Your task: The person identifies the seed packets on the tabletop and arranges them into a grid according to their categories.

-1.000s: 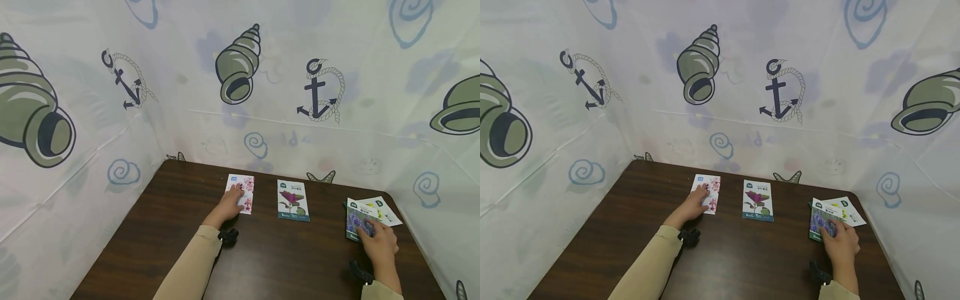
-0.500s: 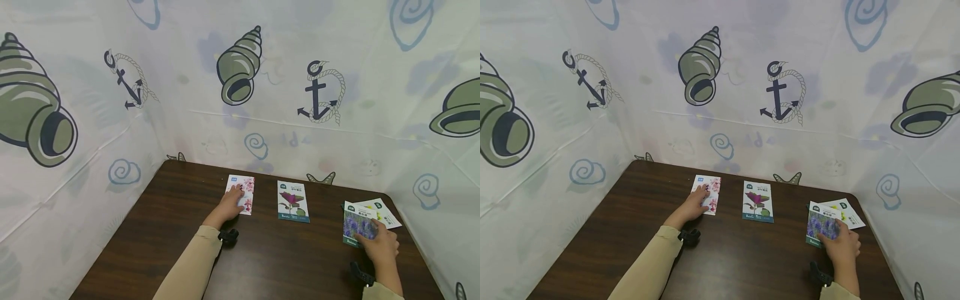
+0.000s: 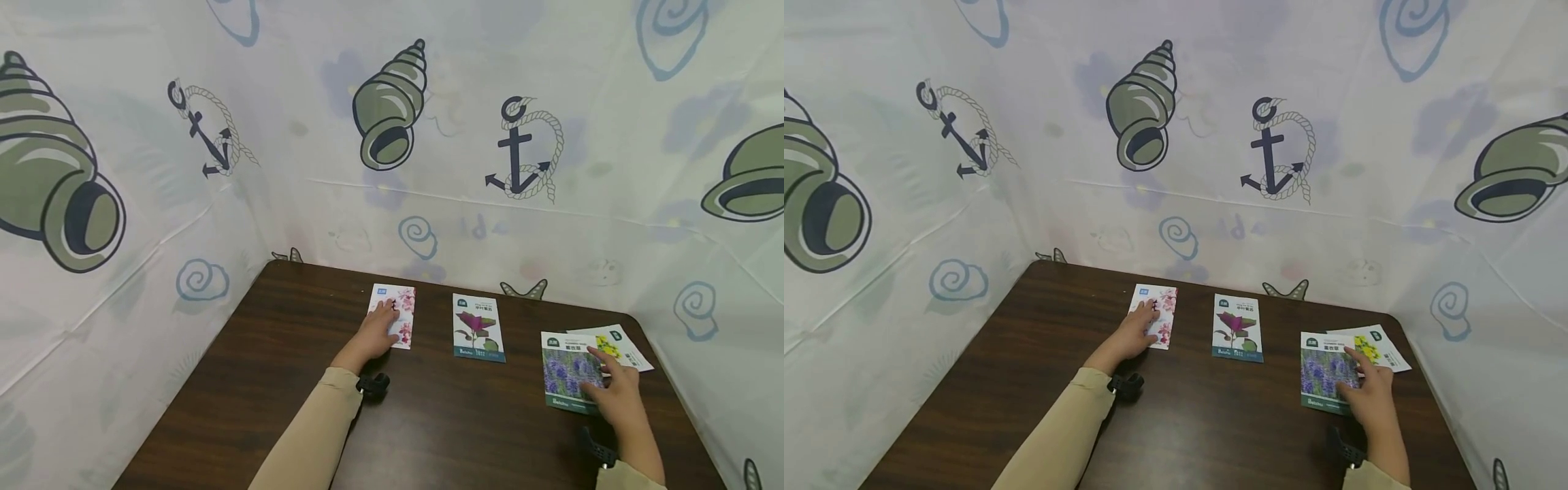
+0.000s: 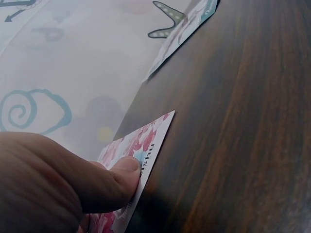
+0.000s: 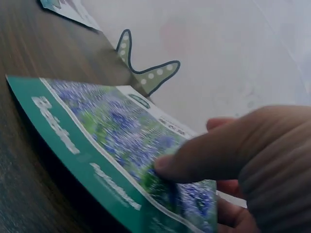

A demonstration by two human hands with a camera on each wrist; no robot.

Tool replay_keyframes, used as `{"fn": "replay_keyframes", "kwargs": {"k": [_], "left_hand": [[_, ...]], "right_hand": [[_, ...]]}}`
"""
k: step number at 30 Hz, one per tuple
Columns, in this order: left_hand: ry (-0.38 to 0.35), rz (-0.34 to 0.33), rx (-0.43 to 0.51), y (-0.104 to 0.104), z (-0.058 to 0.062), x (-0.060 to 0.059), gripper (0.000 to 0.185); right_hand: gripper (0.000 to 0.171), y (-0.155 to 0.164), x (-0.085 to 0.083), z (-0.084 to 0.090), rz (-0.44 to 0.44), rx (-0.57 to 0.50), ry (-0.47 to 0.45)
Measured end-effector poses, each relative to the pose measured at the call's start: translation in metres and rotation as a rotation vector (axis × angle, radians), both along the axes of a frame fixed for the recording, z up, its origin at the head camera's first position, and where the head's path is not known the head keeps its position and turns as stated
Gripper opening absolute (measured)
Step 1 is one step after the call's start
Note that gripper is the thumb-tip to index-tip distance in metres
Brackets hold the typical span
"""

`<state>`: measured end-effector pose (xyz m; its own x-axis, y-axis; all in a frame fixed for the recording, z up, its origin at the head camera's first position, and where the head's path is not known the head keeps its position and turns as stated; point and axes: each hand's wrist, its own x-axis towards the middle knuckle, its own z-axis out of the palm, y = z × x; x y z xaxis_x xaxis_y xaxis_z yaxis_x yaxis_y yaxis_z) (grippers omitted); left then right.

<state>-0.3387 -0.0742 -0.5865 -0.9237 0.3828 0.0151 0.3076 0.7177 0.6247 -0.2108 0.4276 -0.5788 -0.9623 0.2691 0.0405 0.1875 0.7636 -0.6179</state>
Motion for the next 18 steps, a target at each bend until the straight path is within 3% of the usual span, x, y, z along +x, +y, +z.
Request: {"fn": "replay_keyframes", "kwargs": {"k": [4,7,15,18], "left_hand": [[0.007,0.000,0.001,0.0010,-0.0002,-0.0008,0.059],[0.003,0.000,0.005,0.0020,0.0001,-0.0014,0.060],[-0.018,0.012,-0.017,0.0011,-0.0020,0.0006,0.061],[-0.013,0.008,-0.004,0.0011,-0.0019,-0.0006,0.061]], "right_hand": [[0.077,-0.0022,-0.0010,0.0022,0.123,0.015,-0.063],[0.072,-0.0055,-0.0020,0.0023,0.157,0.001,-0.118],[0.069,-0.0078,-0.0020,-0.0016,0.183,-0.001,-0.193],[0.070,-0.0055,-0.0013,-0.0014,0.173,-0.054,-0.207]]}}
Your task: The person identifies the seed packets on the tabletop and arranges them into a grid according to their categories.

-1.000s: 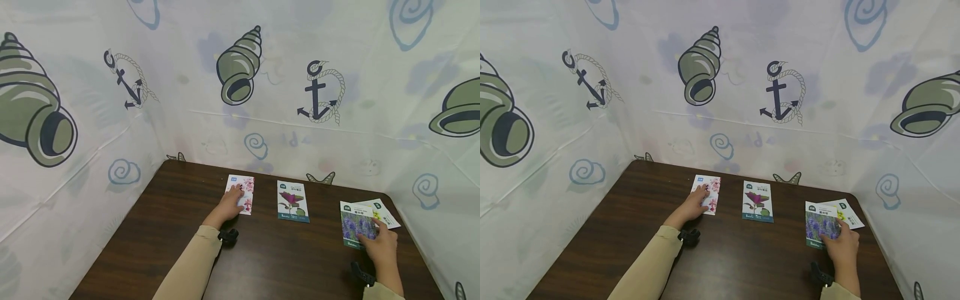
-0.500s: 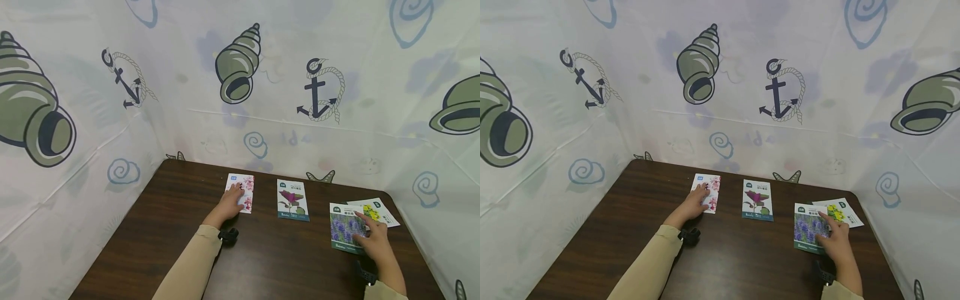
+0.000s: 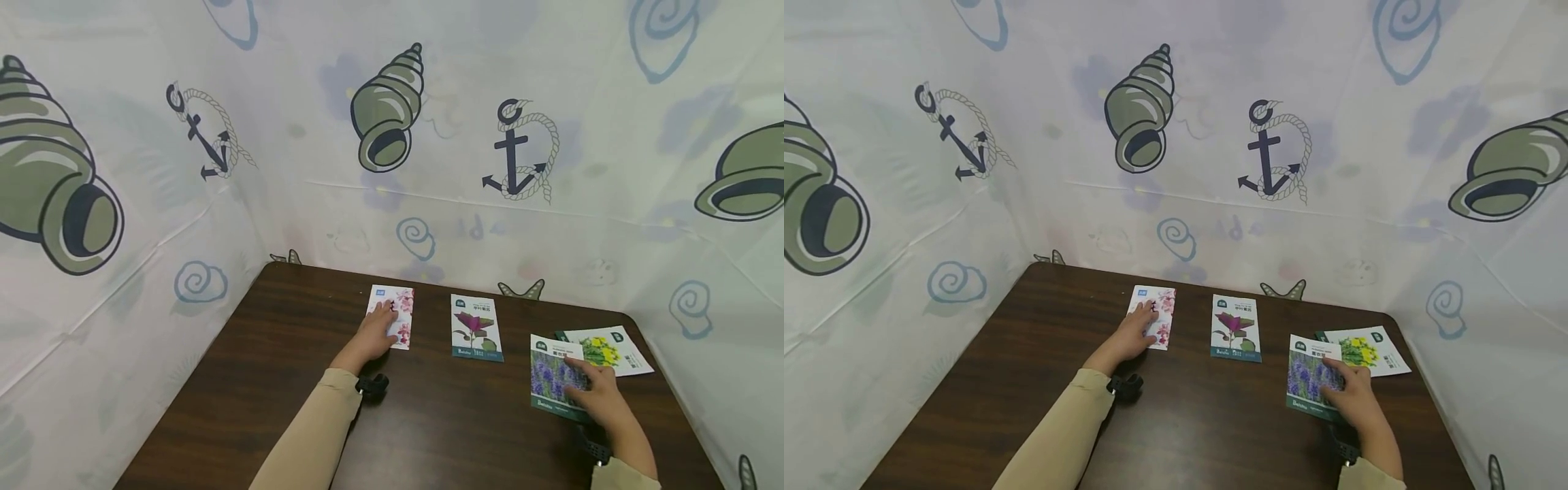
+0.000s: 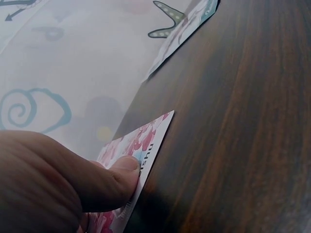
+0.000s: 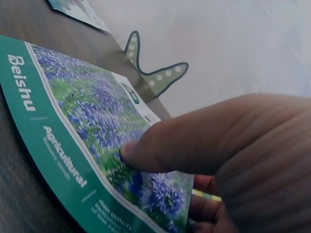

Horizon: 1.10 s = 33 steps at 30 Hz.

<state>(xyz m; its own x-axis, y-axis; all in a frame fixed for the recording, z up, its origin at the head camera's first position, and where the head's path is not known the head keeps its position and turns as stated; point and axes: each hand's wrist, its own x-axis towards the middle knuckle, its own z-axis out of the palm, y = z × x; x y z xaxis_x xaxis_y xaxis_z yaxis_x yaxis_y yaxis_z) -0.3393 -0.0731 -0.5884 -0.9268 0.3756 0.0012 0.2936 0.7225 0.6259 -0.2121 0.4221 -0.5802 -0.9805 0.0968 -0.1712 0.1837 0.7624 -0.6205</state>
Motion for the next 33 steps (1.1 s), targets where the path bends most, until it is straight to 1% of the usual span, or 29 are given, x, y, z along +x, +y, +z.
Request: {"fn": "replay_keyframes", "kwargs": {"k": [5,8,10,15,21,25,29,33], "left_hand": [[0.001,-0.003,0.005,-0.002,-0.002,-0.001,0.062],[-0.008,-0.001,-0.008,-0.003,-0.004,0.000,0.062],[-0.014,-0.002,-0.008,-0.004,-0.003,0.001,0.063],[-0.012,-0.013,-0.016,-0.003,-0.001,0.000,0.064],[-0.023,-0.034,-0.097,-0.002,-0.005,-0.004,0.065],[-0.060,-0.033,-0.092,-0.001,-0.009,-0.007,0.068],[-0.081,-0.038,-0.075,-0.001,-0.014,-0.011,0.070],[-0.069,-0.040,-0.064,0.002,-0.011,-0.012,0.069]], "right_hand": [[0.076,0.004,0.005,-0.003,-0.043,-0.130,-0.026],[0.077,0.003,0.009,-0.005,-0.044,-0.145,-0.019],[0.077,0.002,0.011,-0.006,-0.027,-0.138,-0.014],[0.073,-0.003,0.014,-0.008,0.051,-0.091,0.008],[0.071,-0.013,0.023,-0.011,0.083,-0.086,0.029],[0.070,-0.019,0.028,-0.013,0.096,-0.062,0.046],[0.068,-0.023,0.035,-0.015,0.115,-0.031,0.091],[0.064,-0.029,0.040,-0.013,0.126,-0.004,0.141]]}}
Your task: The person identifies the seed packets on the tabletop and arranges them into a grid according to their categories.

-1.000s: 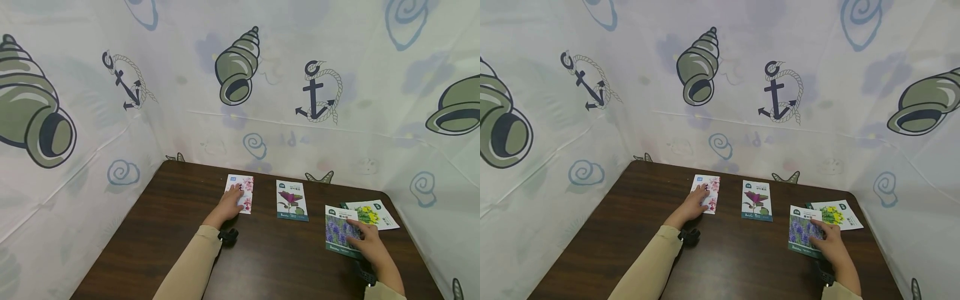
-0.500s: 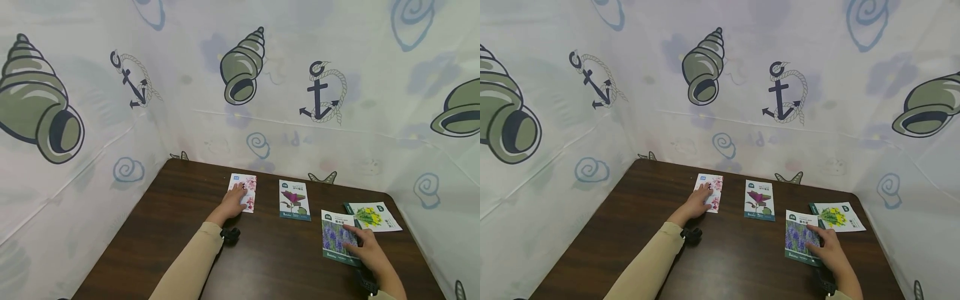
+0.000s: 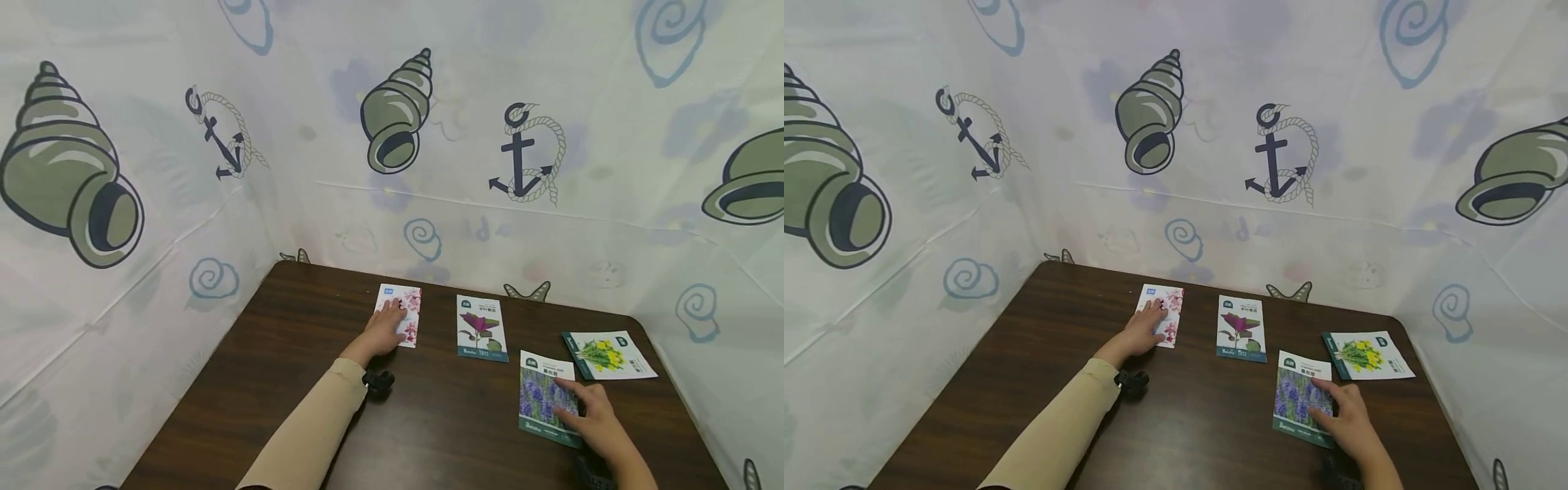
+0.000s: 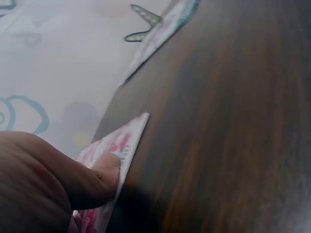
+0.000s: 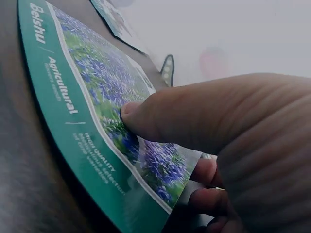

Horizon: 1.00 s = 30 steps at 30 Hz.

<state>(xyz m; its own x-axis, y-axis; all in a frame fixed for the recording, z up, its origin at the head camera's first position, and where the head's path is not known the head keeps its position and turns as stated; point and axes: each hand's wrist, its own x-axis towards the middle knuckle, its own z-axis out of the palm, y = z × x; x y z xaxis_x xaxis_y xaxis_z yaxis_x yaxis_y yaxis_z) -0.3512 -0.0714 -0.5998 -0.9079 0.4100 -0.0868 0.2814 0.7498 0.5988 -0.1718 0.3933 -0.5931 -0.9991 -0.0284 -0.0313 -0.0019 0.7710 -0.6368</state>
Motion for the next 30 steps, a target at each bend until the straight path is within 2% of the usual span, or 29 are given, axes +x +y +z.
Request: {"fn": "replay_keyframes", "kwargs": {"k": [3,7,13,19,24,27,30], "left_hand": [[-0.012,-0.004,-0.006,0.003,0.008,0.001,0.069],[-0.018,-0.017,-0.047,0.004,0.016,0.002,0.069],[-0.024,-0.011,-0.063,0.002,0.009,-0.002,0.070],[-0.018,-0.028,-0.094,0.002,0.014,0.001,0.071],[-0.056,-0.024,-0.067,0.003,0.013,0.001,0.079],[-0.056,-0.028,-0.074,0.003,0.015,0.001,0.081],[-0.050,-0.035,-0.078,0.003,0.016,0.000,0.079]], "right_hand": [[0.064,-0.005,0.003,0.004,-0.016,0.033,0.011],[0.061,-0.011,0.004,0.007,-0.026,0.025,0.031],[0.056,-0.016,0.003,0.001,-0.003,0.007,0.069],[0.063,-0.025,0.008,0.001,0.021,0.028,0.080],[0.050,-0.031,0.009,0.000,0.044,0.061,0.193],[0.043,-0.035,0.007,-0.001,0.099,0.018,0.214],[0.040,-0.039,0.005,-0.001,0.140,-0.040,0.175]]}}
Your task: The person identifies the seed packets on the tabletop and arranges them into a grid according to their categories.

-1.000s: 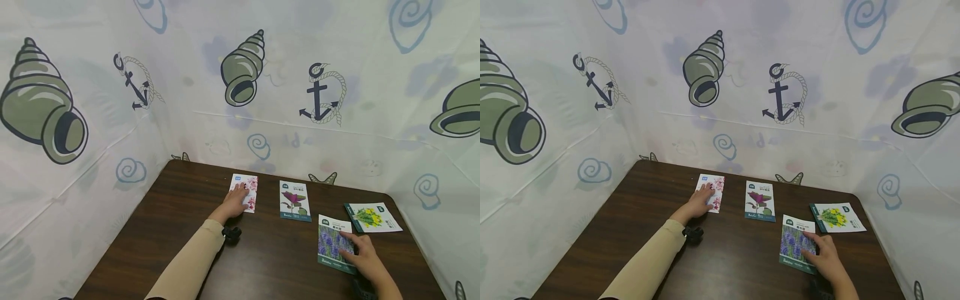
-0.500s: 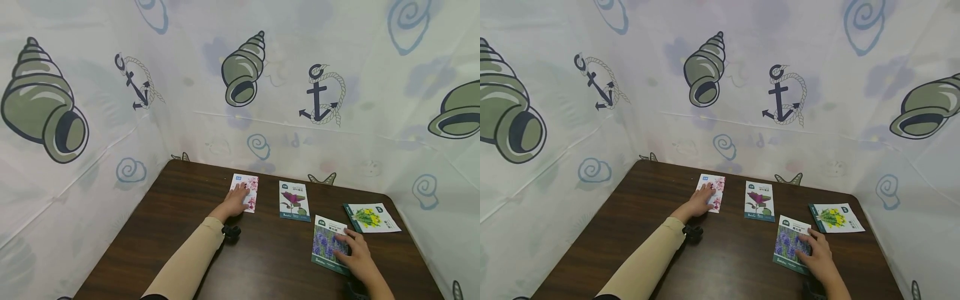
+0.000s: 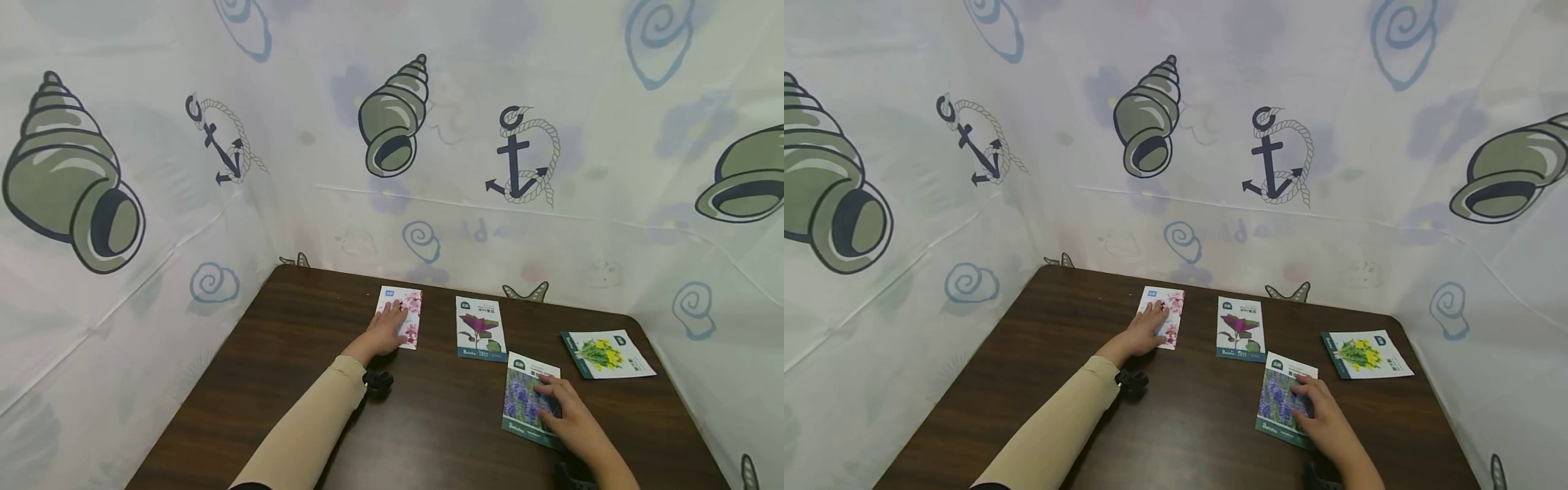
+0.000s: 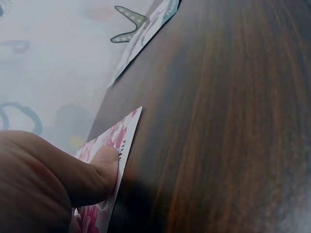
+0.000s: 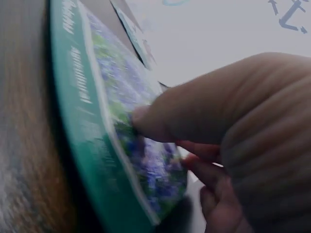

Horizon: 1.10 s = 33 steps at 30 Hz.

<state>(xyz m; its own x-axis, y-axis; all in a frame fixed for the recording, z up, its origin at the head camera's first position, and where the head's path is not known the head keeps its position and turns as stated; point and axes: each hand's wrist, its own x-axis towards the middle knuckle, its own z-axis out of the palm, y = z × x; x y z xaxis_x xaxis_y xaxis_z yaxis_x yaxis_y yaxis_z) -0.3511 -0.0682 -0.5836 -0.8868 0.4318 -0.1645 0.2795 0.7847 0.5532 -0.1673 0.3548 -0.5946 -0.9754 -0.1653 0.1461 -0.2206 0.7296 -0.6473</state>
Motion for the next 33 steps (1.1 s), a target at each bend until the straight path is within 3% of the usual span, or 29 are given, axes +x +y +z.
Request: {"fn": "replay_keyframes", "kwargs": {"k": [4,10,16,23,33], "left_hand": [[-0.007,-0.010,0.016,-0.001,-0.005,-0.003,0.079],[-0.012,-0.006,-0.002,-0.001,-0.012,-0.010,0.080],[0.004,-0.007,0.013,-0.001,-0.013,-0.009,0.079],[0.003,-0.012,0.016,-0.001,-0.007,-0.005,0.077],[-0.003,-0.011,-0.010,0.000,-0.012,-0.010,0.079]], "right_hand": [[0.037,-0.003,0.001,0.003,0.017,-0.009,-0.034],[0.034,-0.008,0.002,0.009,0.038,0.087,-0.063],[0.032,-0.016,0.003,0.013,0.050,0.106,-0.087],[0.032,-0.034,0.002,0.010,0.126,0.076,-0.045],[0.031,-0.072,-0.002,0.006,0.246,0.109,0.009]]}}
